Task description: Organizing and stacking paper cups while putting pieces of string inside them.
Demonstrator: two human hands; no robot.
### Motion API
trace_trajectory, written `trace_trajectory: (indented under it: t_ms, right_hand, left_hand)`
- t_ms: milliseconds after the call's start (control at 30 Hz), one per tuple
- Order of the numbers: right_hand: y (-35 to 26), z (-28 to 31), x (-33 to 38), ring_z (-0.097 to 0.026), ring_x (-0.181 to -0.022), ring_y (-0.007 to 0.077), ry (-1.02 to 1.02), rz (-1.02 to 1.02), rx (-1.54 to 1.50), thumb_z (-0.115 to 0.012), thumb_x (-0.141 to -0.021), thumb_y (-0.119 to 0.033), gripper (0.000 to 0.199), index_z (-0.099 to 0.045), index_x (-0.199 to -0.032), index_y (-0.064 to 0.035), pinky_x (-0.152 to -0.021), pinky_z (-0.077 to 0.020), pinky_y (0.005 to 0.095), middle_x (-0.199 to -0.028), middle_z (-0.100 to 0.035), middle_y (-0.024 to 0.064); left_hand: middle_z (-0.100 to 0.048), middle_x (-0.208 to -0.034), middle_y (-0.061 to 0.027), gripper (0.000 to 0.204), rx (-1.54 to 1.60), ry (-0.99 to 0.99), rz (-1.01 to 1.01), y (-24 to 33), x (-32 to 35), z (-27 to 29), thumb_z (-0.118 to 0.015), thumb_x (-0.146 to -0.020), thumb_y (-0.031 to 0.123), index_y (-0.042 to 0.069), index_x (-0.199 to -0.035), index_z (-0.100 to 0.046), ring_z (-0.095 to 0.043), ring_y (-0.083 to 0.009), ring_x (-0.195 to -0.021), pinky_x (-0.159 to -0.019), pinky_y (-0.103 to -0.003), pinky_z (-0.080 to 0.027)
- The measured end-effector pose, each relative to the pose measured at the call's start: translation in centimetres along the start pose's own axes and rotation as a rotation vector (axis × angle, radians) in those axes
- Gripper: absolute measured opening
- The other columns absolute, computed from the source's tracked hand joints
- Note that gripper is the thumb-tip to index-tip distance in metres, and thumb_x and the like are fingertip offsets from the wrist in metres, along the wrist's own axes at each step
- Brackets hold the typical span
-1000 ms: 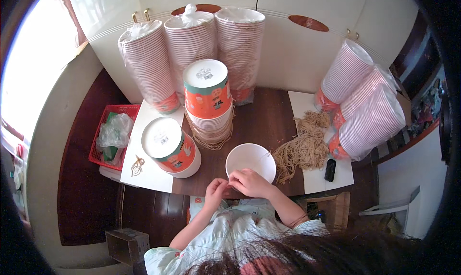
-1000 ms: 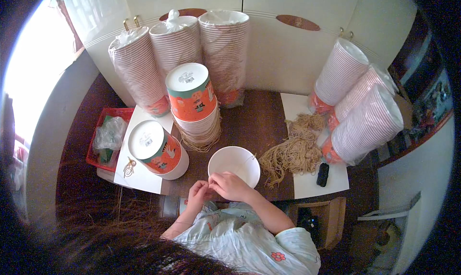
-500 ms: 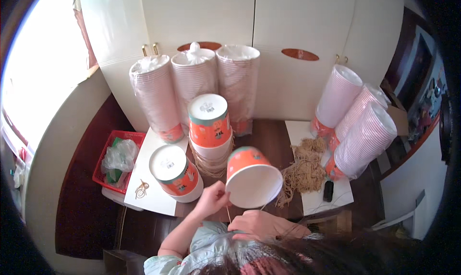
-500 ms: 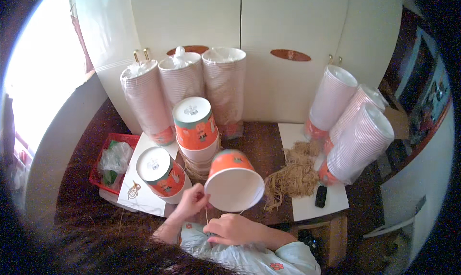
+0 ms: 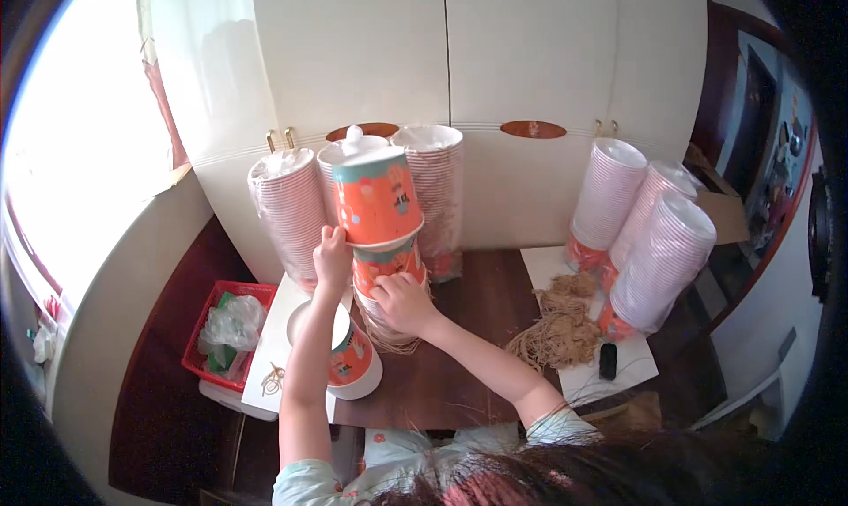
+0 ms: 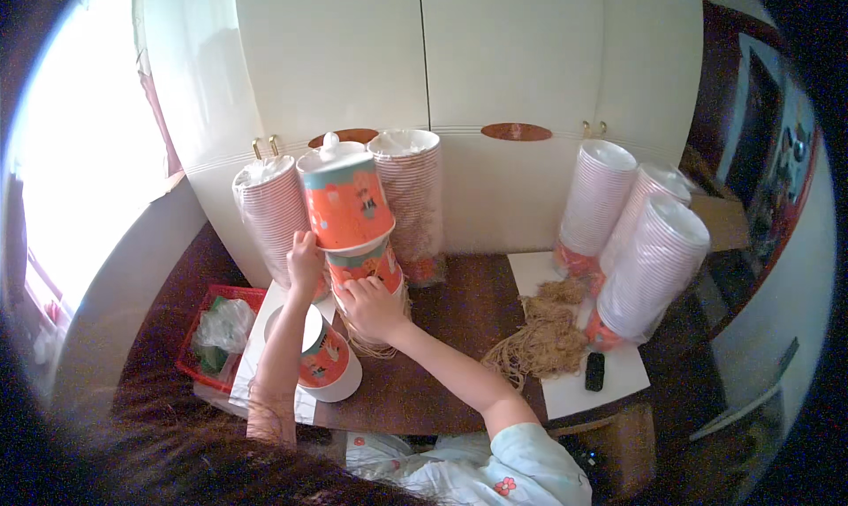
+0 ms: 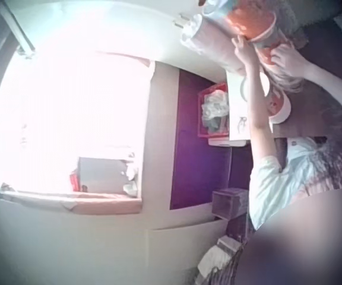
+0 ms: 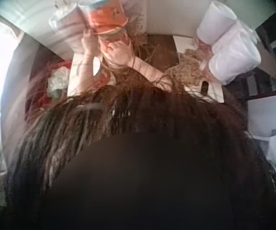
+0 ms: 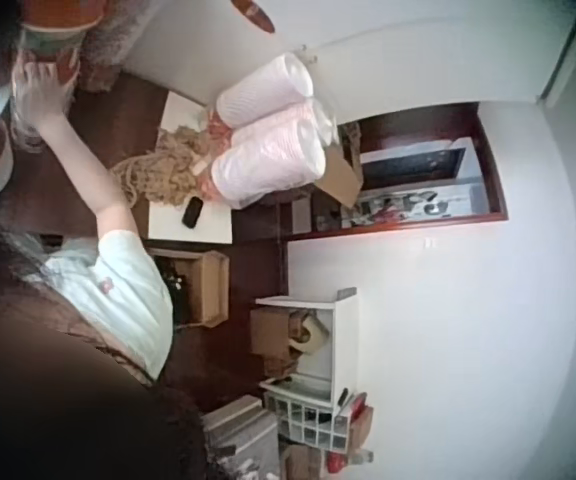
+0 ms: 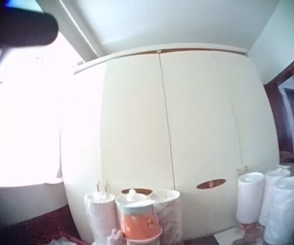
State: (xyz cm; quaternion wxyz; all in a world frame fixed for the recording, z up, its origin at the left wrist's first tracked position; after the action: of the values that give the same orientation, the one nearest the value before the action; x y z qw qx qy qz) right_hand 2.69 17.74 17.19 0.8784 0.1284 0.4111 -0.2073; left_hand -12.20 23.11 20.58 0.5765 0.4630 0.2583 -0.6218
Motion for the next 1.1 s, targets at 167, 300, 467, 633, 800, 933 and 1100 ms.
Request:
trace_trajectory:
  t_ms: [167, 300, 467, 633, 800, 933, 1100]
  right_hand:
    - [-0.2, -3.8, 2.3, -0.052, -0.078, 0.0205, -0.109, -0.029, -0.04, -0.056, -0.069, -0.018, 0.013, -0.054, -0.077, -0.0077, -0.071, -0.0371, 0.0345, -0.084, -0.052, 0.0052]
    - [-0.1, -5.5, 4.5, -0.052, -0.083, 0.0223, -0.206, -0.086, -0.074, -0.056, -0.069, -0.019, 0.016, -0.056, -0.081, -0.0071, -0.076, -0.0372, 0.0364, -0.086, -0.053, 0.006]
    - [-0.8, -4.8, 6.6, -0.047, -0.1, 0.0279, -0.114, -0.063, -0.094, -0.056, -0.071, -0.018, 0.023, -0.057, -0.091, -0.006, -0.089, -0.0329, 0.041, -0.105, -0.05, 0.0143]
    - [-2.6, -4.6, 8.5, -0.042, -0.108, 0.0281, -0.289, -0.137, -0.24, -0.058, -0.069, -0.017, 0.035, -0.053, -0.101, -0.0052, -0.093, -0.03, 0.0423, -0.114, -0.046, 0.0146]
    - [-5.6, -4.2, 9.9, -0.041, -0.11, 0.0306, -0.35, -0.182, -0.459, -0.064, -0.067, -0.02, 0.054, -0.042, -0.115, -0.0068, -0.094, -0.0312, 0.0422, -0.122, -0.038, 0.0152]
    - [-7.5, -3.1, 7.4, -0.034, -0.117, 0.0304, -0.302, -0.062, -0.456, -0.064, -0.068, -0.021, 0.066, -0.033, -0.124, -0.0074, -0.096, -0.0291, 0.0416, -0.128, -0.031, 0.0161]
    - [-8.3, -3.6, 5.8, -0.032, -0.119, 0.0302, -0.239, -0.027, -0.423, -0.064, -0.069, -0.021, 0.066, -0.032, -0.125, -0.0067, -0.097, -0.0287, 0.0413, -0.129, -0.03, 0.016]
  left_hand:
    - [-0.05, -0.076, -0.0151, 0.007, -0.19, -0.319, 0.046, -1.8, 2.9, -2.9, -0.048, -0.074, 0.004, 0.004, -0.081, -0.045, -0.059, -0.0337, -0.061, -0.051, -0.042, -0.049]
    - [-0.058, -0.085, -0.0168, 0.014, -0.395, -0.703, 0.151, -2.9, 3.7, -3.1, -0.045, -0.079, 0.011, 0.001, -0.087, -0.051, -0.062, -0.032, -0.069, -0.06, -0.039, -0.051]
    - [-0.055, -0.104, -0.0151, 0.029, -0.31, -0.529, 0.159, 2.1, 0.2, 0.9, -0.052, -0.074, 0.016, 0.003, -0.1, -0.051, -0.054, -0.0306, -0.096, -0.076, -0.04, -0.046]
    - [-0.049, -0.113, -0.0079, 0.039, -0.153, -0.404, -0.131, 5.7, 0.8, 0.7, -0.059, -0.073, 0.025, 0.014, -0.109, -0.049, -0.037, -0.0303, -0.118, -0.093, -0.045, -0.032]
    - [-0.049, -0.114, -0.0064, 0.038, -0.144, -0.502, -0.11, 4.9, 1.9, -0.7, -0.059, -0.073, 0.026, 0.013, -0.107, -0.05, -0.036, -0.0316, -0.118, -0.09, -0.048, -0.034]
    - [-0.045, -0.121, -0.0091, 0.045, -0.149, -0.548, -0.121, 4.6, 2.5, -0.3, -0.058, -0.073, 0.026, 0.013, -0.115, -0.046, -0.034, -0.0336, -0.12, -0.091, -0.051, -0.032]
    - [-0.037, -0.129, -0.0177, 0.058, -0.131, -0.442, -0.048, 4.7, 3.2, 5.3, -0.057, -0.075, 0.027, 0.002, -0.124, -0.037, -0.036, -0.0334, -0.118, -0.095, -0.046, -0.029]
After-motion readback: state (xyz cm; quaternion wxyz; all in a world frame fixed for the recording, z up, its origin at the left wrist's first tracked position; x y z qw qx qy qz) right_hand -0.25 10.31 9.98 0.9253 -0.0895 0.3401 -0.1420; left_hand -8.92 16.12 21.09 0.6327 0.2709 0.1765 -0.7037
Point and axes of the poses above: each hand's wrist, its own x-axis away from the middle knuckle, its own z-axis out of the back of the hand, y = z × x, the point moved 5 cm from there along -x, towards the middle knuckle
